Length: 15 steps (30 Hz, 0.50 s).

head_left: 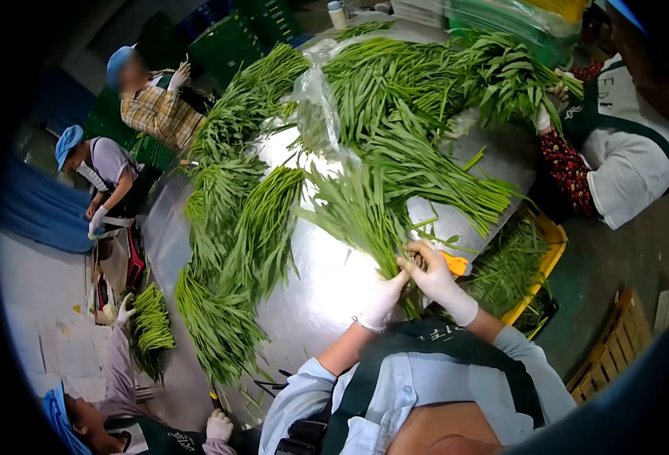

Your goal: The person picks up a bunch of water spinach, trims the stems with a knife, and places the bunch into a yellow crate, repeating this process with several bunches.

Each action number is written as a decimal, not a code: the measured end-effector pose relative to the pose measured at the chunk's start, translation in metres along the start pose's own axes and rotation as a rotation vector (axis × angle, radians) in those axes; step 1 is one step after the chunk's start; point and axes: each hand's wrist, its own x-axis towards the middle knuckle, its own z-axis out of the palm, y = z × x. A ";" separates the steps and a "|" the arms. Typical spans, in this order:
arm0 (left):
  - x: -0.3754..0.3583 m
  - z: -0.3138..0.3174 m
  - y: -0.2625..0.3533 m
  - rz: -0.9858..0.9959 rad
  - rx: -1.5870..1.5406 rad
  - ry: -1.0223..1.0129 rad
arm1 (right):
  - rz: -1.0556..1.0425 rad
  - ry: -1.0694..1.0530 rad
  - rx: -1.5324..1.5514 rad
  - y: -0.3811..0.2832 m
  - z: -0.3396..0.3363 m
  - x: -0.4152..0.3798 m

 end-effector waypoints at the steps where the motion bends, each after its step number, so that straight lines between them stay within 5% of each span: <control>1: 0.002 -0.004 -0.001 -0.033 -0.014 -0.047 | 0.046 0.081 0.294 0.003 0.007 0.000; 4: 0.013 -0.029 0.001 -0.099 -0.100 -0.104 | -0.048 0.018 -0.050 0.001 -0.005 -0.007; 8: 0.035 -0.060 0.007 -0.109 -0.403 -0.042 | 0.195 -0.672 0.248 -0.006 -0.041 -0.031; 10: 0.028 -0.049 0.024 -0.009 -0.313 0.060 | 0.300 -1.025 0.016 -0.037 -0.074 -0.026; 11: 0.027 -0.048 0.023 0.022 -0.250 0.062 | 0.420 -1.055 -0.128 -0.023 -0.080 -0.030; 12: 0.026 -0.046 0.021 0.049 -0.188 0.062 | 0.243 -0.962 -0.184 -0.021 -0.083 -0.030; 14: 0.023 -0.041 0.013 0.059 -0.086 0.063 | 0.256 -0.640 -0.505 -0.025 -0.082 -0.029; 15: 0.022 -0.035 0.007 0.045 -0.045 0.066 | 0.196 -0.480 -0.380 -0.014 -0.074 -0.027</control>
